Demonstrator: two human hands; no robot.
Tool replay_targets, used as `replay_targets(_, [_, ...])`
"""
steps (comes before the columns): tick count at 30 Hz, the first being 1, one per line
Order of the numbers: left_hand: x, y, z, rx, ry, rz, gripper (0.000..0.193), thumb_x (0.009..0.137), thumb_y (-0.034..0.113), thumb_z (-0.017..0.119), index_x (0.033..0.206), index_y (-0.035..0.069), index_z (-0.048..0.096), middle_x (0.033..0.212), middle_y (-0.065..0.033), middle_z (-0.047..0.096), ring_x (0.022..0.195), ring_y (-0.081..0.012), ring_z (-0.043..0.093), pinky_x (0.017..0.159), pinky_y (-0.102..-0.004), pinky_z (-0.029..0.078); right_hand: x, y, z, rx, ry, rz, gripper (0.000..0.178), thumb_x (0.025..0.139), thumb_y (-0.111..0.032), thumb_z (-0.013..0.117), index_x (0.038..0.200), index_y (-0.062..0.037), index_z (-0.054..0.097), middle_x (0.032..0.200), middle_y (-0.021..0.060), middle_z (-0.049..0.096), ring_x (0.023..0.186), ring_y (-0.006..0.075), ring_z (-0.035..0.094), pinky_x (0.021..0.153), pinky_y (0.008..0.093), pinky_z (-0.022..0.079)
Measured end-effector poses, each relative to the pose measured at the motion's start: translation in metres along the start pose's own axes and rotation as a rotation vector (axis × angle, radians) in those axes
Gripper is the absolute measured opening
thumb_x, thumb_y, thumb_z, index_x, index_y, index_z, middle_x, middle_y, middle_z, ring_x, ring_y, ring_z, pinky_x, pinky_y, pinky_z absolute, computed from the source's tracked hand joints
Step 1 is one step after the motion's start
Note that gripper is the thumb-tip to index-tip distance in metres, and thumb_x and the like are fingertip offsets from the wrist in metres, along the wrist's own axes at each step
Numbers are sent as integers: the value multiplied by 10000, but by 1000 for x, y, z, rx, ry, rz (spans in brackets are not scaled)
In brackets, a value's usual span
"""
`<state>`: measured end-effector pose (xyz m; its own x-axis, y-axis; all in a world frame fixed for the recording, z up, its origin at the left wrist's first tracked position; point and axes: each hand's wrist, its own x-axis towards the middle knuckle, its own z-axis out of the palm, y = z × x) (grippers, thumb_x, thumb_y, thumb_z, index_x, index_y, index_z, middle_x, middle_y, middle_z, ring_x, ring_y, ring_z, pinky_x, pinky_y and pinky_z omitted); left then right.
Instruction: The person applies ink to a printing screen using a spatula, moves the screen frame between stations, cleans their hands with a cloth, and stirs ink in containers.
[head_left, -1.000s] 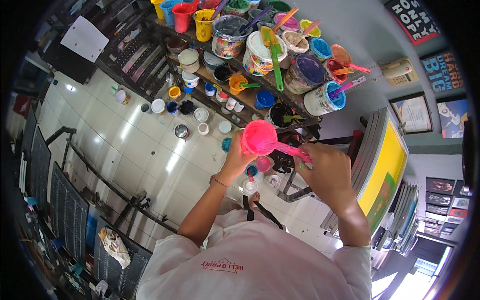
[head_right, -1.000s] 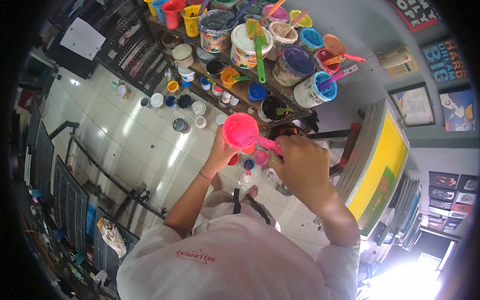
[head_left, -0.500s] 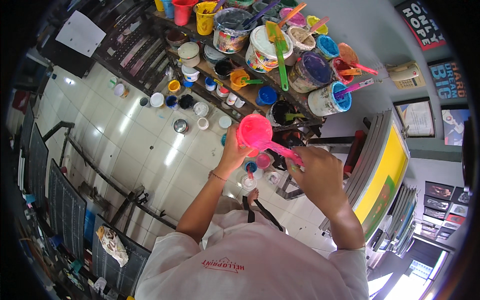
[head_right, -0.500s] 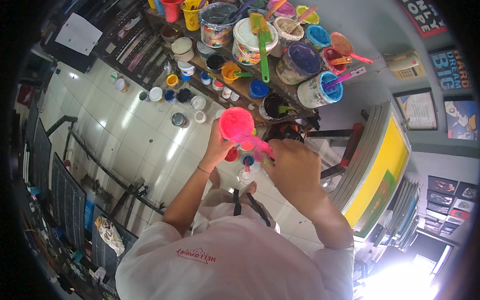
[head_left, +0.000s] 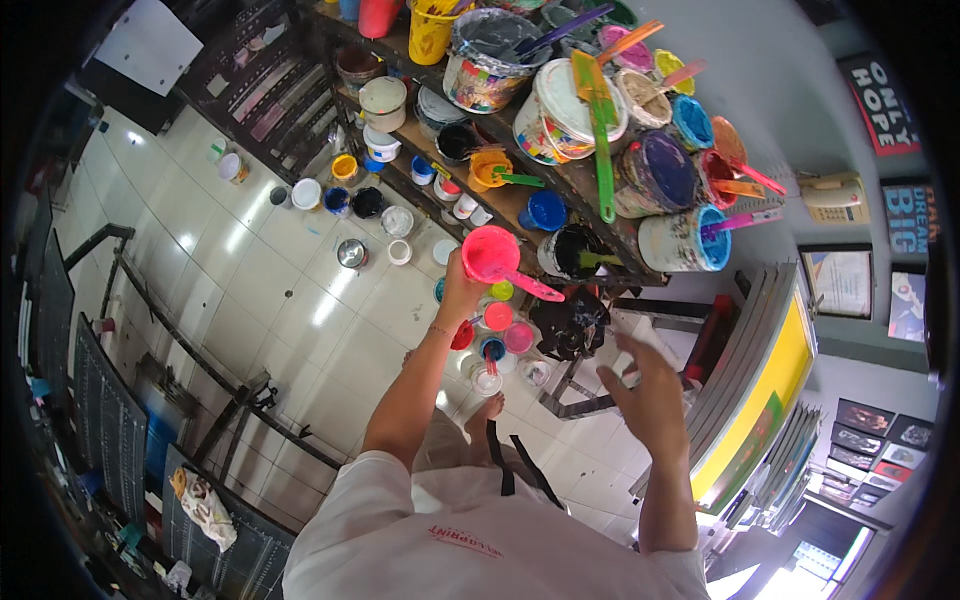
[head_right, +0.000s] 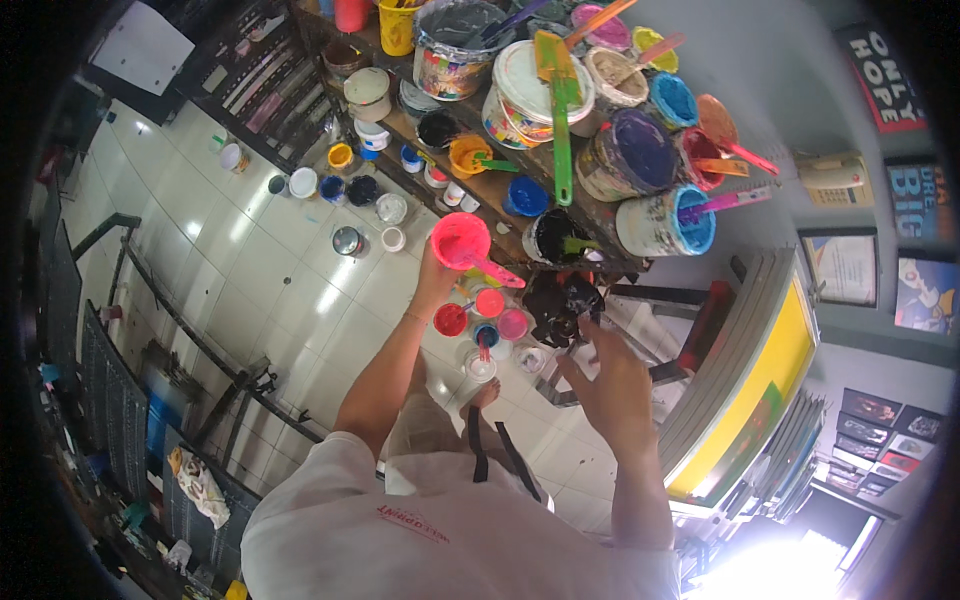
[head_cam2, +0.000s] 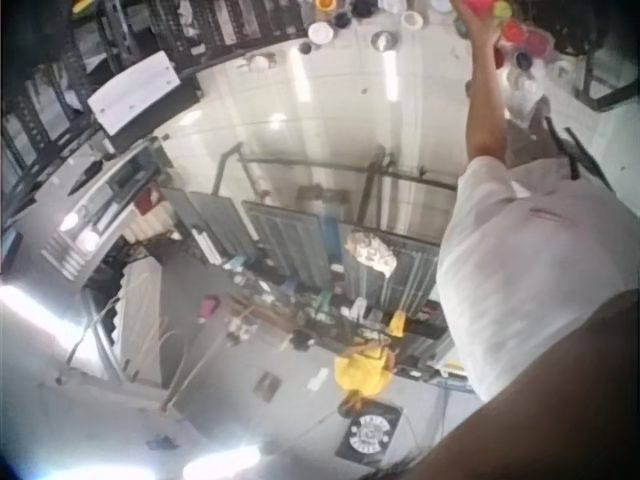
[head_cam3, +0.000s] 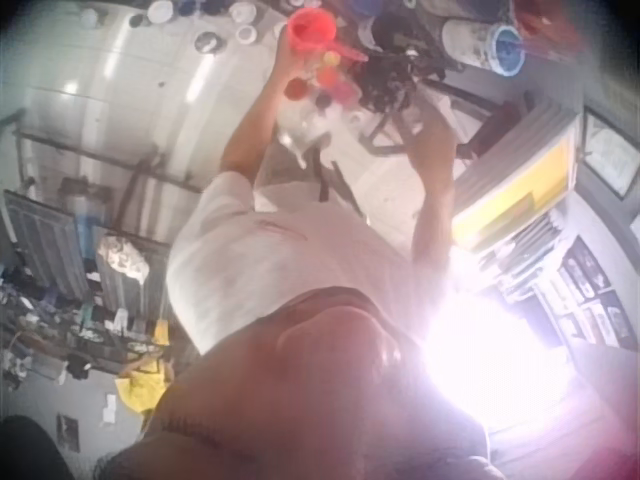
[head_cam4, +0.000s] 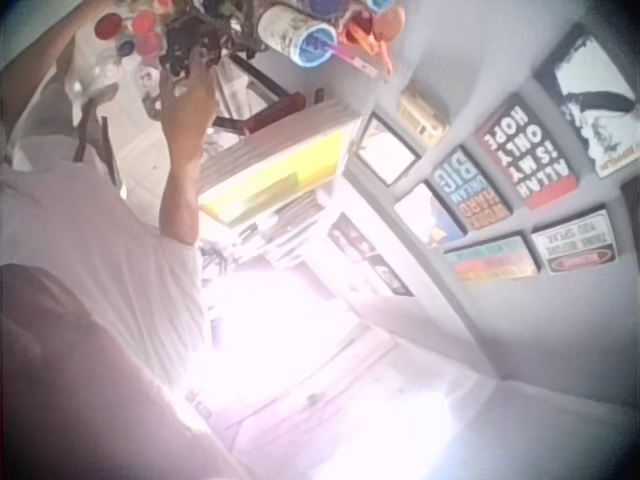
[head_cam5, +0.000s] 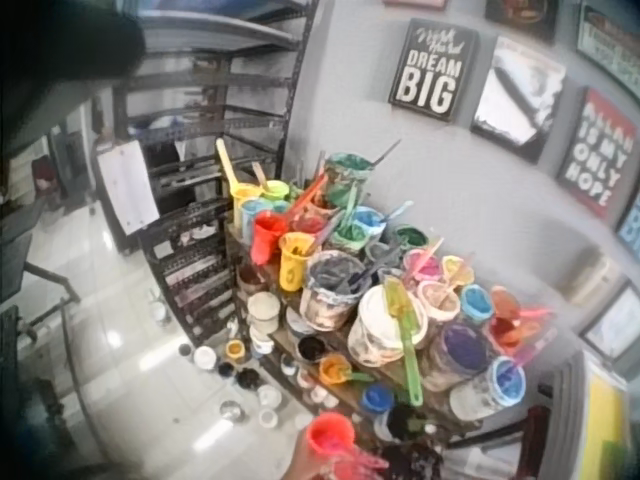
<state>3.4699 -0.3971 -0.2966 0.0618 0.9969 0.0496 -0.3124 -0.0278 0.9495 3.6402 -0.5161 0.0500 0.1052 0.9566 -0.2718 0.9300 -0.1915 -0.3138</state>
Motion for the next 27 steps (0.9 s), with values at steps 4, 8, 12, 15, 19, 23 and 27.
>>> replay_targets(4, [43, -51, -1, 92, 61, 105, 587, 736, 84, 842, 1236, 26, 539, 1194, -118, 569, 1136, -256, 562, 985, -362, 450, -5, 52, 57, 74, -211, 34, 599, 816, -243, 777, 1329, -36, 546, 1120, 138, 674, 832, 264, 678, 751, 370, 535])
replay_targets(8, [69, -80, -1, 77, 60, 95, 572, 733, 81, 837, 1228, 29, 556, 1199, -134, 581, 1123, -285, 572, 975, -377, 450, 49, 58, 103, 283, -133, 20, 817, 841, -200, 765, 1510, -67, 315, 1147, 151, 666, 764, 197, 647, 735, 314, 516])
replay_targets(12, [88, -102, -2, 121, 21, 153, 581, 730, 82, 837, 1233, 25, 552, 1208, -137, 583, 1123, -288, 575, 977, -383, 451, 136, 40, 141, 332, -7, -78, 678, 887, -205, 724, 1459, -55, 394, 1090, 145, 683, 713, 187, 627, 695, 313, 516])
replay_targets(15, [101, -112, 10, 30, 0, 162, 578, 734, 88, 832, 1232, 21, 545, 1200, -150, 581, 1122, -306, 573, 974, -391, 452, 165, 39, 168, 227, 96, -135, 558, 907, -201, 702, 1388, -36, 472, 1015, 138, 698, 668, 188, 615, 660, 319, 516])
replay_targets(19, [106, -137, -3, 360, 65, 222, 566, 750, 96, 810, 1232, 9, 526, 1150, -179, 581, 1118, -354, 558, 962, -412, 450, 173, 28, 182, 231, 220, -188, 452, 913, -197, 692, 1303, -22, 543, 910, 121, 704, 635, 209, 631, 626, 337, 518])
replay_targets(23, [108, -139, 20, 341, 138, 163, 555, 761, 93, 788, 1233, 6, 508, 1108, -194, 586, 1114, -380, 548, 955, -424, 449, 180, 59, 201, 24, 392, -278, 516, 894, -216, 709, 1339, -41, 515, 896, 109, 700, 657, 231, 666, 627, 359, 523])
replay_targets(27, [112, -141, 16, 271, 137, 125, 553, 767, 73, 778, 1242, 10, 501, 1130, -189, 593, 1106, -359, 570, 954, -411, 458, 184, 42, 177, 43, 387, -26, 584, 873, -258, 720, 1369, -48, 492, 949, 133, 691, 792, 306, 681, 684, 406, 534])
